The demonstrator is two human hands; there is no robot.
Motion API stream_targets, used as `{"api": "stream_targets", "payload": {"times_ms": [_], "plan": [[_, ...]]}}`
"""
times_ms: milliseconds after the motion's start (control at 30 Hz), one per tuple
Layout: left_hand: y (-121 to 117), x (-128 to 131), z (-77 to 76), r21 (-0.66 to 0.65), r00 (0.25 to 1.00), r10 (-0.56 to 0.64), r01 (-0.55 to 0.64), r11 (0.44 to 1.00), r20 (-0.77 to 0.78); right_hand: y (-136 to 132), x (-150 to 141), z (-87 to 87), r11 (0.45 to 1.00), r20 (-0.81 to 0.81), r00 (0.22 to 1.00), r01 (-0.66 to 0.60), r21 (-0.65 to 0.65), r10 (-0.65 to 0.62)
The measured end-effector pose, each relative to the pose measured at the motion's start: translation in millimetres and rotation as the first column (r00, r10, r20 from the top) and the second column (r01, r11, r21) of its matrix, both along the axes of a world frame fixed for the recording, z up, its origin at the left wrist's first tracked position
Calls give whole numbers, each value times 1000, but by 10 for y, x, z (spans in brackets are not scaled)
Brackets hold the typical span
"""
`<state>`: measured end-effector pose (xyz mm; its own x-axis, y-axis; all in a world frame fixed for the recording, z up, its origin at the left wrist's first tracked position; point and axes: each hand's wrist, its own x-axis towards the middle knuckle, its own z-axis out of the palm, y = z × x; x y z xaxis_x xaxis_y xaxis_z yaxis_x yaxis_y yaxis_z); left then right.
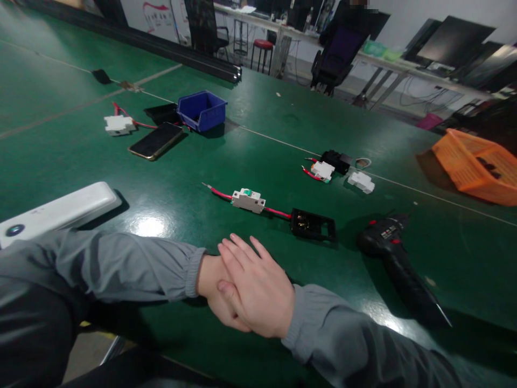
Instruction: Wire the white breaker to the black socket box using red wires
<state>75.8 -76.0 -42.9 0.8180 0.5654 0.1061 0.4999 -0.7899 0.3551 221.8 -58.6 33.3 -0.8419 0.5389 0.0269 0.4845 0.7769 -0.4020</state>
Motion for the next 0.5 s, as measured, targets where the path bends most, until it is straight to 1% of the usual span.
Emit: {"api": "stream_targets", "payload": {"times_ms": [33,67,133,167,233,300,400,500], "plan": [[21,0,25,0,998,-52,52,999,31,8,-1,0,1000,-6,1000,2,-4,-2],[53,8,63,1,988,-135,136,991,68,18,7,-1,1000,-11,1000,1,-10,-1],[134,43,166,21,944,-298,298,954,142,35,51,-7,1000,-13,1000,1,-25,-2],[176,67,223,37,919,-356,355,934,167,41,87,-14,999,-8,1000,7,-33,-7],[242,116,329,80,896,-403,395,915,184,40,182,-38,999,7,1000,25,-46,-25],[277,154,402,110,891,-428,415,903,151,24,290,-74,997,24,999,44,-55,-43],[286,180,442,117,889,-453,444,889,68,-14,420,-136,997,37,998,58,-57,-56],[281,188,442,98,897,-437,430,897,64,-35,468,-176,998,31,998,50,-35,-49]]}}
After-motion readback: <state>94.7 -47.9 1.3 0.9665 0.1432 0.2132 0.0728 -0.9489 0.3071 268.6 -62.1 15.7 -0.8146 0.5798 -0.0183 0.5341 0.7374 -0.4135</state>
